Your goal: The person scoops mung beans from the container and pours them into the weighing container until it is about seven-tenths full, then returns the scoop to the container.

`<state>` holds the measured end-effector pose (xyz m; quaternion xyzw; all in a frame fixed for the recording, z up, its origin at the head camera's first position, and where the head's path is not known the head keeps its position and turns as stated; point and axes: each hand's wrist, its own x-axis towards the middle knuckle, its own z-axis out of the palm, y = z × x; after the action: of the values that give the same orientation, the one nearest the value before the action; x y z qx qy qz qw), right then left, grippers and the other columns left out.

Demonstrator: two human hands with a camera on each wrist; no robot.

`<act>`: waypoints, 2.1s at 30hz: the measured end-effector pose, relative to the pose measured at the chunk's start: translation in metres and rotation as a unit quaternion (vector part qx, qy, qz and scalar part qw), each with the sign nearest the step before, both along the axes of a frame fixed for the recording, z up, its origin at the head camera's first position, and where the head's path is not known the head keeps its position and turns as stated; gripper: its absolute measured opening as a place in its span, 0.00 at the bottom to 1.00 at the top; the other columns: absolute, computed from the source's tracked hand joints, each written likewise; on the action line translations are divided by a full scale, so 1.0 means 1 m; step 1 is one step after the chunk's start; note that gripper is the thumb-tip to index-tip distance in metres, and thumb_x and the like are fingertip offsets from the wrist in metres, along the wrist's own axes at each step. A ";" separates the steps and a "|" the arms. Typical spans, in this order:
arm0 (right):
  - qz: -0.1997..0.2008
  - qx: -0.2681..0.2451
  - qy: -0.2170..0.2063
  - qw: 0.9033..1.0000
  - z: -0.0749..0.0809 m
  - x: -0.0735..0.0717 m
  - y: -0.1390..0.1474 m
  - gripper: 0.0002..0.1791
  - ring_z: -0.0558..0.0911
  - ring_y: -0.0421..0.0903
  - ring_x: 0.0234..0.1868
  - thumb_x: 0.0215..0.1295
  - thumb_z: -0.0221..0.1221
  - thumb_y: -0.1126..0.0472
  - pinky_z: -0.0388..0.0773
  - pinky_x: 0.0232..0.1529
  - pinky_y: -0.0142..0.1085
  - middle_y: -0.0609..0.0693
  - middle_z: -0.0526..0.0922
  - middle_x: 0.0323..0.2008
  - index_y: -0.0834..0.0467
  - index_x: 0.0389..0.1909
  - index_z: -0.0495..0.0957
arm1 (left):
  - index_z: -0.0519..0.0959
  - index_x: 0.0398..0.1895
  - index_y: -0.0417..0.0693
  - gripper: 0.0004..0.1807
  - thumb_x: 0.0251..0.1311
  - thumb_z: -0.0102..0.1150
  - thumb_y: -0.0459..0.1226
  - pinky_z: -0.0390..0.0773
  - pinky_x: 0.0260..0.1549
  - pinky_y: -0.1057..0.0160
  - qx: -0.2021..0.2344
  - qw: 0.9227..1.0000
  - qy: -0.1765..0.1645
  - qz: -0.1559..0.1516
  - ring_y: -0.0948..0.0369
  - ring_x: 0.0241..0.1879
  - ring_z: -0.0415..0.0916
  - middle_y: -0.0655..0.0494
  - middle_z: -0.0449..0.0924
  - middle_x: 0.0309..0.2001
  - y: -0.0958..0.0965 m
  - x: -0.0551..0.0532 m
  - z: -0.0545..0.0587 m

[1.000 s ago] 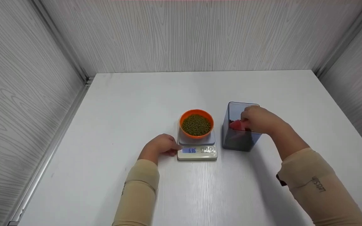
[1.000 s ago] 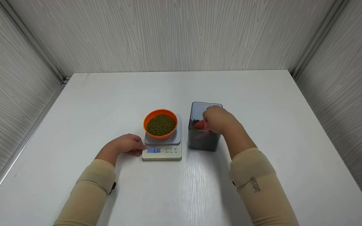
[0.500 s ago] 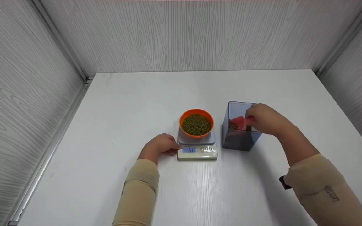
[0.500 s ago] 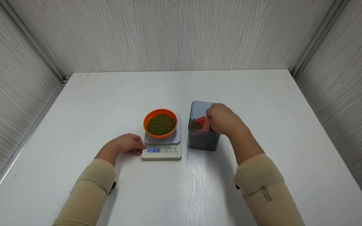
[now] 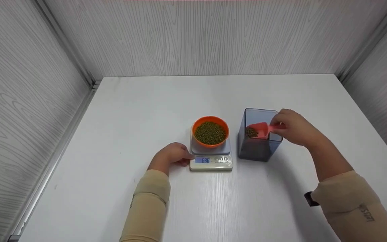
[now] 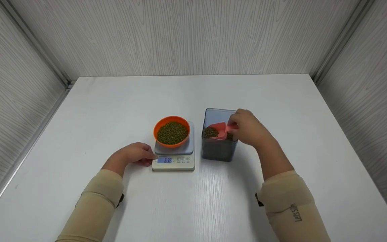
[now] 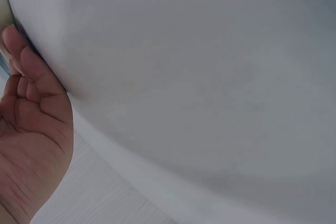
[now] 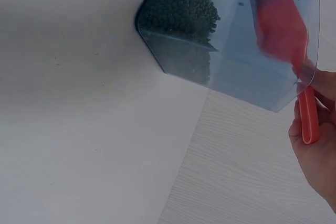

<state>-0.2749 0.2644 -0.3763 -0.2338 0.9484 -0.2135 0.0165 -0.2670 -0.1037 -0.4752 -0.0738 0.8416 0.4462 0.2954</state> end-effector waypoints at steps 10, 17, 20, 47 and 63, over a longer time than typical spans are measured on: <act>-0.004 -0.070 0.014 0.997 -0.009 0.006 0.021 0.06 0.70 0.44 0.35 0.60 0.60 0.60 0.70 0.33 0.32 0.49 0.74 0.33 0.56 0.37 0.78 | 0.78 0.30 0.45 0.10 0.50 0.64 0.42 0.75 0.31 0.65 -0.006 1.000 0.001 -0.008 0.61 0.25 0.75 0.54 0.79 0.25 0.001 0.000 -0.001; -0.035 -0.086 0.003 0.996 -0.013 0.006 0.029 0.09 0.69 0.45 0.36 0.60 0.60 0.55 0.70 0.32 0.28 0.48 0.73 0.35 0.55 0.38 0.78 | 0.79 0.30 0.45 0.10 0.51 0.64 0.41 0.75 0.30 0.65 -0.009 1.000 -0.004 -0.006 0.61 0.25 0.74 0.54 0.79 0.25 0.001 -0.002 -0.002; -0.034 -0.092 0.000 0.995 -0.015 0.006 0.032 0.11 0.69 0.45 0.36 0.60 0.59 0.53 0.70 0.32 0.27 0.49 0.74 0.35 0.55 0.39 0.78 | 0.79 0.30 0.45 0.10 0.51 0.65 0.41 0.75 0.30 0.65 -0.012 1.000 -0.005 -0.005 0.61 0.25 0.74 0.54 0.79 0.25 0.001 -0.002 -0.002; -0.077 -0.180 -0.025 0.980 0.000 0.024 0.026 0.09 0.71 0.44 0.36 0.61 0.58 0.65 0.71 0.32 0.24 0.54 0.74 0.38 0.64 0.41 0.77 | 0.78 0.31 0.45 0.11 0.50 0.66 0.42 0.75 0.30 0.66 -0.009 1.000 -0.002 -0.002 0.62 0.24 0.75 0.54 0.79 0.25 0.001 -0.001 -0.001; -0.071 -0.162 -0.004 0.984 0.008 0.005 -0.013 0.11 0.70 0.45 0.37 0.60 0.60 0.56 0.71 0.32 0.27 0.48 0.74 0.38 0.57 0.40 0.78 | 0.78 0.34 0.45 0.13 0.50 0.65 0.42 0.75 0.31 0.65 -0.015 1.000 -0.003 0.000 0.61 0.26 0.76 0.54 0.79 0.26 0.000 -0.001 -0.001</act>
<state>-0.2699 0.2518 -0.3688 -0.1648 0.9152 -0.3664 -0.0327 -0.2677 -0.1039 -0.4762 -0.0796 0.8472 0.4333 0.2968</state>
